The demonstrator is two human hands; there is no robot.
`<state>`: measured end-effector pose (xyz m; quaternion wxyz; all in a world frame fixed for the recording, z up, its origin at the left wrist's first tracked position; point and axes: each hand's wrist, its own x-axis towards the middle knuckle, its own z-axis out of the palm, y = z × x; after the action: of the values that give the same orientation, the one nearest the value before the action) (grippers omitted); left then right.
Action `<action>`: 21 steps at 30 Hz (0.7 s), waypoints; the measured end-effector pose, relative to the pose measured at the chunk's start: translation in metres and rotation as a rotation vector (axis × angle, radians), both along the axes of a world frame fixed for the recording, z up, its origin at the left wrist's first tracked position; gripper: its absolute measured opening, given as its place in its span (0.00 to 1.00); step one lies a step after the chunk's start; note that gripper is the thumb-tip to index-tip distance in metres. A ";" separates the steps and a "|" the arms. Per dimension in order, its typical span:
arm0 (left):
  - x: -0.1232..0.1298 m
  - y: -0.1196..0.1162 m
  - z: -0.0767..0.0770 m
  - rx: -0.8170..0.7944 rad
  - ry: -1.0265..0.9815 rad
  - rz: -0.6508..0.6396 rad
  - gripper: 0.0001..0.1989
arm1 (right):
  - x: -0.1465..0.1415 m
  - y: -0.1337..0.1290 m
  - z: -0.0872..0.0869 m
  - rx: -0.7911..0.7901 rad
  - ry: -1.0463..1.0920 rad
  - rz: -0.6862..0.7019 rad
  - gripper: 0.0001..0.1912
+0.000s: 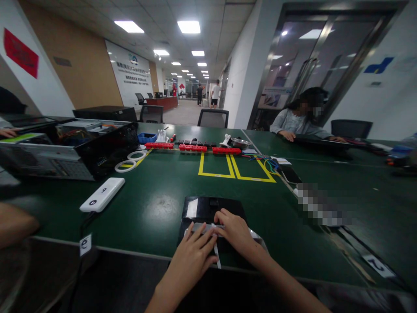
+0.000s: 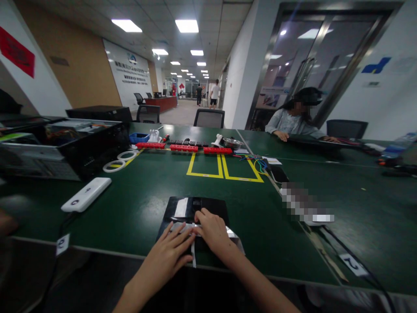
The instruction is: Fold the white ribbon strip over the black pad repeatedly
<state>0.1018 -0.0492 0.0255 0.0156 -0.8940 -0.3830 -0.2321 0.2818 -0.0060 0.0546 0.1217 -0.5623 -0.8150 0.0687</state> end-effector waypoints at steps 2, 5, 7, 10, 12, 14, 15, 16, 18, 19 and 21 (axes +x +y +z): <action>0.004 -0.002 -0.003 -0.051 0.016 -0.027 0.22 | 0.000 0.000 -0.001 0.007 0.017 -0.003 0.03; 0.004 -0.002 -0.006 -0.102 0.046 -0.031 0.22 | 0.002 -0.001 0.000 -0.003 0.094 -0.008 0.03; 0.003 0.000 -0.008 -0.117 0.037 -0.033 0.21 | 0.004 -0.001 0.000 -0.022 0.205 -0.003 0.04; 0.004 0.001 -0.008 -0.125 0.009 -0.004 0.18 | 0.012 0.000 -0.003 -0.022 0.424 -0.059 0.04; 0.005 0.000 -0.008 -0.138 -0.004 0.025 0.18 | 0.018 -0.001 -0.005 0.015 0.542 -0.130 0.04; 0.007 -0.002 -0.006 -0.158 -0.014 0.049 0.17 | 0.023 -0.006 -0.007 0.069 0.633 -0.201 0.05; 0.007 -0.003 -0.005 -0.168 -0.020 0.056 0.17 | 0.025 -0.009 -0.007 0.105 0.677 -0.238 0.06; 0.007 -0.004 -0.004 -0.176 -0.027 0.060 0.17 | 0.026 -0.012 -0.007 0.148 0.720 -0.277 0.07; 0.005 -0.005 0.000 -0.189 -0.052 0.051 0.18 | 0.023 -0.019 -0.006 0.239 0.785 -0.344 0.09; 0.002 -0.004 0.003 -0.200 -0.074 0.031 0.19 | 0.019 -0.022 -0.005 0.281 0.801 -0.359 0.09; -0.008 -0.002 0.009 -0.235 -0.151 -0.009 0.22 | 0.009 -0.026 -0.002 0.349 0.797 -0.331 0.09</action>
<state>0.0941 -0.0515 0.0345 -0.1190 -0.8715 -0.4034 -0.2521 0.2907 -0.0322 0.0522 0.5275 -0.5856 -0.6034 0.1207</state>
